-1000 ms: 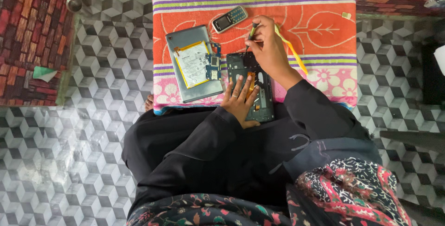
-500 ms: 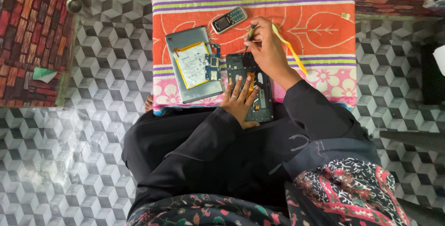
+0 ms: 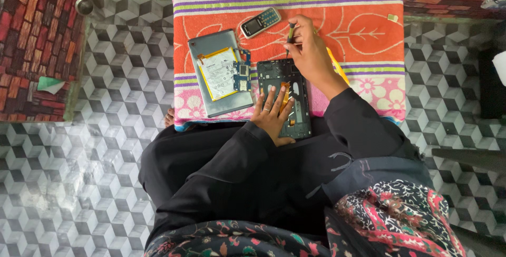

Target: The person sits on the floor and repairs a disassembled mobile phone, using a small screwdriver to work on the exposed circuit board while holding the phone chassis steady with the other hand. A removed battery and a second phone rest on the cushioned stool beside the work.

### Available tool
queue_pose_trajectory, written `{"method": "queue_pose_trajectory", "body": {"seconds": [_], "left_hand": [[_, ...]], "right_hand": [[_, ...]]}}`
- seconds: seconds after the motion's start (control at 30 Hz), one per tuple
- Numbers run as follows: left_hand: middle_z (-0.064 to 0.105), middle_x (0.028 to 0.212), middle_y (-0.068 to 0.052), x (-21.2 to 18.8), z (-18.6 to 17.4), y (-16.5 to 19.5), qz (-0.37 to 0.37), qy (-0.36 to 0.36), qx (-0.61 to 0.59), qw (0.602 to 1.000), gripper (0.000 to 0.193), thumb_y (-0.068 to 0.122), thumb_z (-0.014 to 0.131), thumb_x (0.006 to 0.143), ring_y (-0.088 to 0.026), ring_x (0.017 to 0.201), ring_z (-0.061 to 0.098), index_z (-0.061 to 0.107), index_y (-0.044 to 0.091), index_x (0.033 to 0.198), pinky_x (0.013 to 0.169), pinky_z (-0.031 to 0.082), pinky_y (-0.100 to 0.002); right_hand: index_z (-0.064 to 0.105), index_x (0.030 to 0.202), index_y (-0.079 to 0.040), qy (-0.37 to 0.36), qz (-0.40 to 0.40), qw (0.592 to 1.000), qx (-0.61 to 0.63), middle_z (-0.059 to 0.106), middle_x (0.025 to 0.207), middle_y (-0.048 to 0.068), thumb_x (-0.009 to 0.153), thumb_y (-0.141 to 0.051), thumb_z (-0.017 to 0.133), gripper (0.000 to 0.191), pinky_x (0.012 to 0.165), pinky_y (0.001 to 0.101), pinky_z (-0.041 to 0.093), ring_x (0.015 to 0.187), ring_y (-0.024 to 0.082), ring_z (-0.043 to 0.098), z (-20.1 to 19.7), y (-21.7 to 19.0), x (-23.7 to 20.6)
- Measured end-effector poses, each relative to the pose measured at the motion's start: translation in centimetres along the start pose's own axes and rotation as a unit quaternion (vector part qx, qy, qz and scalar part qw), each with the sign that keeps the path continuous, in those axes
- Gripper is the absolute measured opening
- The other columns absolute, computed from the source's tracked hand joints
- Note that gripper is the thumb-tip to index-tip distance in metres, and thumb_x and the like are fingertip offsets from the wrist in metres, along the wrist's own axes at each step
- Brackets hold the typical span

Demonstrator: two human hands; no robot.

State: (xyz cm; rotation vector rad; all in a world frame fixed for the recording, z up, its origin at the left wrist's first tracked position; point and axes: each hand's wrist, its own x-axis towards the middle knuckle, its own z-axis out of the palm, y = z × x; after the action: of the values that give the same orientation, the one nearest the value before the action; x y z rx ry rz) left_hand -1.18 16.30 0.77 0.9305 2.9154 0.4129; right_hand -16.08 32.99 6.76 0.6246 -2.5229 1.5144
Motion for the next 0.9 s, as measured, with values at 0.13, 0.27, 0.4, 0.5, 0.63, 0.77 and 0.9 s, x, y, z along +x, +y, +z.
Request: {"method": "queue_pose_trajectory", "body": {"seconds": [0.13, 0.27, 0.4, 0.5, 0.63, 0.77, 0.9], "left_hand": [[0.017, 0.167, -0.025, 0.0, 0.0, 0.0, -0.002, -0.001, -0.001, 1.000, 0.125, 0.077, 0.076, 0.064, -0.047, 0.154, 0.015, 0.029, 0.011, 0.159, 0.121, 0.018, -0.065], [0.017, 0.167, -0.025, 0.0, -0.1, 0.2, -0.004, -0.005, -0.004, 1.000, 0.124, 0.076, 0.076, 0.063, -0.047, 0.154, 0.016, 0.030, 0.012, 0.159, 0.120, 0.018, -0.065], [0.016, 0.167, -0.025, 0.0, -0.1, 0.2, -0.006, -0.006, -0.001, 1.000, 0.124, 0.076, 0.076, 0.064, -0.047, 0.155, 0.015, 0.029, 0.012, 0.160, 0.121, 0.018, -0.064], [0.016, 0.167, -0.025, 0.1, -0.1, 0.1, -0.005, -0.014, -0.001, 1.000, 0.125, 0.076, 0.077, 0.064, -0.047, 0.154, 0.014, 0.029, 0.011, 0.159, 0.121, 0.017, -0.065], [0.017, 0.167, -0.026, 0.2, 0.1, 0.1, -0.002, -0.006, 0.000, 1.000, 0.124, 0.073, 0.077, 0.064, -0.047, 0.155, 0.014, 0.029, 0.011, 0.160, 0.121, 0.016, -0.064], [0.020, 0.167, -0.024, 0.1, 0.4, 0.1, -0.002, 0.019, -0.012, 1.000, 0.122, 0.071, 0.077, 0.065, -0.046, 0.156, 0.015, 0.030, 0.012, 0.161, 0.123, 0.016, -0.064], [0.023, 0.163, -0.026, 0.4, 0.4, 0.0, 0.004, -0.021, -0.003, 1.000, 0.122, 0.073, 0.075, 0.066, -0.047, 0.155, 0.015, 0.030, 0.011, 0.161, 0.123, 0.014, -0.065]], "right_hand": [[0.039, 0.142, -0.010, -0.010, 0.008, 1.000, -0.016, 0.069, 0.106, 0.014, 0.097, 0.006, 0.071, 0.057, 0.085, 0.0350, 0.061, 0.101, 0.026, 0.075, -0.5, -0.2, 0.0], [0.039, 0.141, -0.010, -0.022, 0.012, 0.999, -0.025, 0.070, 0.107, 0.014, 0.096, 0.006, 0.070, 0.056, 0.081, 0.0351, 0.060, 0.099, 0.027, 0.075, -0.5, -0.7, 0.1], [0.043, 0.140, -0.010, -0.019, 0.001, 0.998, -0.056, 0.069, 0.106, 0.015, 0.096, 0.005, 0.070, 0.055, 0.078, 0.0366, 0.059, 0.094, 0.029, 0.075, -0.2, -1.4, 0.2], [0.045, 0.140, -0.011, -0.032, -0.006, 0.996, -0.082, 0.070, 0.105, 0.013, 0.096, 0.002, 0.069, 0.051, 0.075, 0.0386, 0.058, 0.094, 0.031, 0.074, 0.0, -2.4, 0.1], [0.050, 0.136, -0.014, -0.044, -0.086, 0.987, -0.125, 0.072, 0.113, 0.012, 0.097, -0.003, 0.068, 0.045, 0.076, 0.0413, 0.057, 0.098, 0.032, 0.074, 0.9, -3.7, 0.2], [0.058, 0.131, -0.020, -0.113, -0.123, 0.961, -0.221, 0.074, 0.110, 0.008, 0.090, -0.011, 0.071, 0.043, 0.073, 0.0435, 0.056, 0.091, 0.030, 0.073, 2.5, -4.7, 0.0], [0.063, 0.127, -0.025, -0.170, -0.107, 0.938, -0.283, 0.075, 0.102, 0.006, 0.093, -0.011, 0.068, 0.038, 0.072, 0.0450, 0.055, 0.089, 0.031, 0.073, 4.2, -5.0, -0.1]]}}
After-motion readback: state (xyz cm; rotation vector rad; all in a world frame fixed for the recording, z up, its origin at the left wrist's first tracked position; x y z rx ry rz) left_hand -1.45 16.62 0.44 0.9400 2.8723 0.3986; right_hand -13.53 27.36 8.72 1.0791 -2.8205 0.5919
